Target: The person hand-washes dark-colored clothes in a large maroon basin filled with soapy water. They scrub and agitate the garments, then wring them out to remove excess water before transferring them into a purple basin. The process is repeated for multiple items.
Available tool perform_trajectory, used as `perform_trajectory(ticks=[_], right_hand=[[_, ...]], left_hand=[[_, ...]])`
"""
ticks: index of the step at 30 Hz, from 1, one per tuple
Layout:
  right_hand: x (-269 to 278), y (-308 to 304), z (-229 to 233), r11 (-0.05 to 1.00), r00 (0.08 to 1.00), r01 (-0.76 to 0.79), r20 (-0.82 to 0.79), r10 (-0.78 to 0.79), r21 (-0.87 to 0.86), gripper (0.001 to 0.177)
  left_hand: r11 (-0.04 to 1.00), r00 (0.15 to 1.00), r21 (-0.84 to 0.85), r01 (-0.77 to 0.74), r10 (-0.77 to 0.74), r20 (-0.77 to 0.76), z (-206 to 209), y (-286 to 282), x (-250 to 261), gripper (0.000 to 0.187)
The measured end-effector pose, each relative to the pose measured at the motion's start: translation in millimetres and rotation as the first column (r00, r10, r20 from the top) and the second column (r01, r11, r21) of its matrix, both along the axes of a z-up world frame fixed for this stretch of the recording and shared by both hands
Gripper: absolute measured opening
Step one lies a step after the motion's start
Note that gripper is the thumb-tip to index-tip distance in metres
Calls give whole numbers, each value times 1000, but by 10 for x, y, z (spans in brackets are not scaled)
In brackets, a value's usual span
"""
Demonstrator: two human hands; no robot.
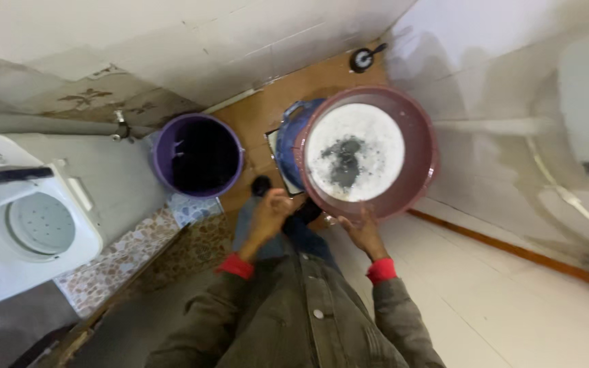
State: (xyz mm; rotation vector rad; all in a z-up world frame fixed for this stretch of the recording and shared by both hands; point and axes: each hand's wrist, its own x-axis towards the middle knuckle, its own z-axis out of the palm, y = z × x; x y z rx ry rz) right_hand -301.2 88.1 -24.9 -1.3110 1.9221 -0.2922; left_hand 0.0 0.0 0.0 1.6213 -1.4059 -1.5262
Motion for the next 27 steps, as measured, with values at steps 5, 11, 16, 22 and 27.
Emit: perform_trajectory(ticks=[5, 11, 16, 22, 27], right_hand=[[-226, -39, -728, 981, 983, 175, -72, -169, 86, 103], [-270, -398, -1908, 983, 966, 183, -188, -177, 16, 91], [-554, -1063, -2604, 985, 971, 57, -222, -92, -162, 81], [-483, -1396, -3083, 986, 986, 101, -121, -117, -129, 64], [-172, -794, -3218, 913, 925, 377, 122, -361, -157, 31]], left_hand=[[954, 946, 101, 281, -293, 137, -290, 18, -463, 78], [695, 661, 75, 716, -708, 250, -1545, -753, -1207, 90], [654, 409, 135, 744, -606, 682, -2775, -1445, -2012, 93], [443, 138, 540, 715, -848, 512, -3605, -989, -2240, 54], [677, 488, 400, 618, -729, 481, -3900, -223, -2052, 67]])
